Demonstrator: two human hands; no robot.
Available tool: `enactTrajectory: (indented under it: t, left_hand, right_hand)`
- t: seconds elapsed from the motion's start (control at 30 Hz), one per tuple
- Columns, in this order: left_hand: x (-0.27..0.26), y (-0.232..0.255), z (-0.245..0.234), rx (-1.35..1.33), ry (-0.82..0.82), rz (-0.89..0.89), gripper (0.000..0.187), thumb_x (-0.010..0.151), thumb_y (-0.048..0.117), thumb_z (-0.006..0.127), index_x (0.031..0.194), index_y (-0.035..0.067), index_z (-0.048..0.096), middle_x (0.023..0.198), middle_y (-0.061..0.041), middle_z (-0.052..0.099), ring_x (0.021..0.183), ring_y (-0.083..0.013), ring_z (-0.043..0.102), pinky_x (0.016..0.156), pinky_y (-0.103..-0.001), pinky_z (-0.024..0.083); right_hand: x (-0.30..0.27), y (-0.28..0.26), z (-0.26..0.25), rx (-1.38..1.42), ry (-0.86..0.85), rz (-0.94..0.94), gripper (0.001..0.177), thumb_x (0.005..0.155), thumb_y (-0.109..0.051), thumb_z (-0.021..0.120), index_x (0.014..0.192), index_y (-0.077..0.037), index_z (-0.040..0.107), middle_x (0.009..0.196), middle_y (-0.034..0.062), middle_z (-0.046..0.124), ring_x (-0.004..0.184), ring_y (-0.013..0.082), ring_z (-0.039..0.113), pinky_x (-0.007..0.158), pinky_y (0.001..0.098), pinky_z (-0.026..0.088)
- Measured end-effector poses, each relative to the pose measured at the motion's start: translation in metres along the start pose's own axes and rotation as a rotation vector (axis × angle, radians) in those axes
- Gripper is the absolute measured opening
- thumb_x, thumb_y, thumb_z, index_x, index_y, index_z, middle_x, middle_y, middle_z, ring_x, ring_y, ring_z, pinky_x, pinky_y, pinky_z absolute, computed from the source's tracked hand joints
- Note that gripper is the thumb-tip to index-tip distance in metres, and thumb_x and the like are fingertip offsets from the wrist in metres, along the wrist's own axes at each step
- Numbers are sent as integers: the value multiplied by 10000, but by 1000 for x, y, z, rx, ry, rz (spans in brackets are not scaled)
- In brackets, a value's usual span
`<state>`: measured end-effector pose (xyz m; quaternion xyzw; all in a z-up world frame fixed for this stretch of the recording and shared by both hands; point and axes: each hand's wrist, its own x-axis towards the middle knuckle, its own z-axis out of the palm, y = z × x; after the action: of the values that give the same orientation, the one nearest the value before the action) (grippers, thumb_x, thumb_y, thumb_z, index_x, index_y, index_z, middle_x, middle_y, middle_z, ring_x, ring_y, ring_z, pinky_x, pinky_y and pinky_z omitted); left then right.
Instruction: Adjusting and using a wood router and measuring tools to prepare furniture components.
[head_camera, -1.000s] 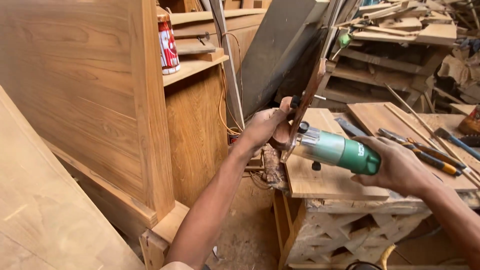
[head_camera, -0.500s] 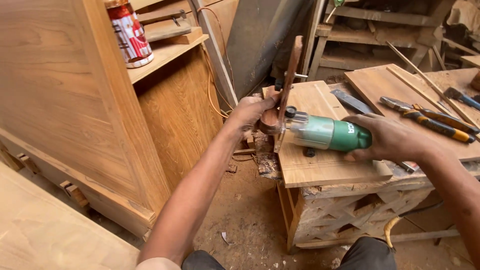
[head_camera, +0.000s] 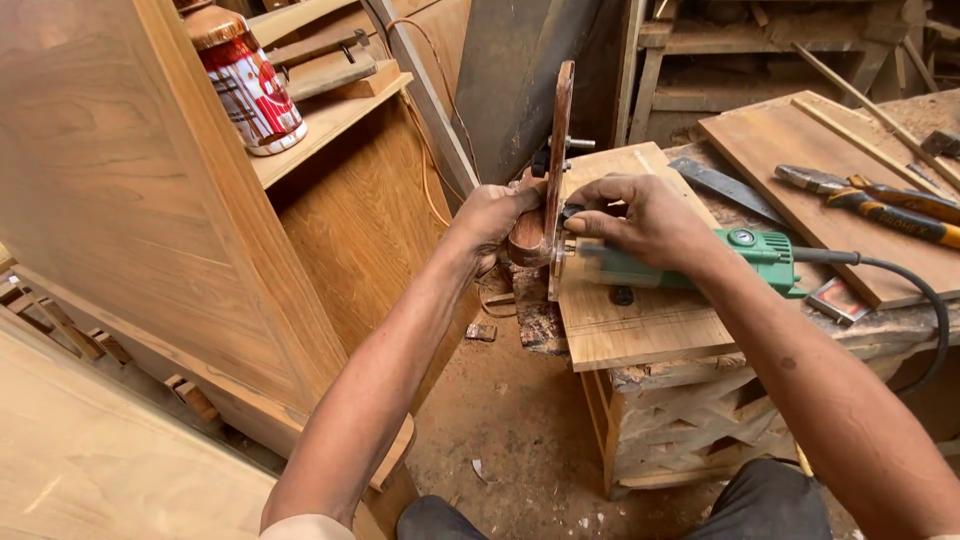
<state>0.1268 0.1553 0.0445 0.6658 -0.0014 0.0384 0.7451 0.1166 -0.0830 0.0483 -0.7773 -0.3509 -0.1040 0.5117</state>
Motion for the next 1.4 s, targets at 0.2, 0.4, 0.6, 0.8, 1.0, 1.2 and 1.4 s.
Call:
enactTrajectory:
  t: [0.2,0.4,0.6,0.8,1.0,1.2,1.4]
  left_hand:
    - [3,-1,2,7,24,-11,264,864,155,756,770,-85,696,704,-242,719,624,-308,756,558,-451,632]
    - [24,-14,-9,-1,23,-15,272,883,149,741,770,-92,684,700,-245,713,600,-303,752,558,-446,637]
    - [15,-7,-8,-5,23,-21,228,867,115,738,777,-91,694,695,-225,710,594,-286,749,560,-430,638]
    - [9,-5,-2,-18,56,0,230,844,112,753,790,-103,693,702,-244,710,607,-310,749,551,-434,634]
    - [-5,7,6,-4,73,-16,251,836,124,754,822,-118,693,738,-259,720,647,-329,757,566,-450,642]
    - [-6,5,6,35,73,-2,250,817,150,763,838,-96,721,762,-236,738,674,-314,764,595,-460,651]
    - [-28,27,17,174,57,-5,295,839,228,747,853,-65,721,718,-165,712,577,-212,689,495,-330,563]
  right_hand:
    - [-4,-7,3,38,22,-10,367,856,-252,863,1150,-59,758,872,146,697,919,210,659,815,359,593]
    - [0,2,2,-2,-1,-31,317,873,-267,844,1147,-123,780,863,110,698,907,202,675,790,372,599]
    - [-4,-8,-2,31,-49,-41,333,903,-243,807,1201,-102,759,894,136,709,931,214,659,834,388,579]
    - [-7,-18,-4,-44,-40,8,272,960,-286,736,1200,-161,766,963,100,753,972,258,685,858,424,567]
    - [-10,-21,-7,-165,-25,18,241,971,-344,712,1179,-243,778,1014,70,772,1013,285,718,884,454,549]
    - [-9,-23,-4,-121,-31,2,256,965,-298,748,1187,-170,765,1050,121,759,1071,296,695,892,448,542]
    - [-3,-25,-2,-171,-23,45,247,949,-263,777,1137,-104,764,922,115,747,844,212,653,728,376,540]
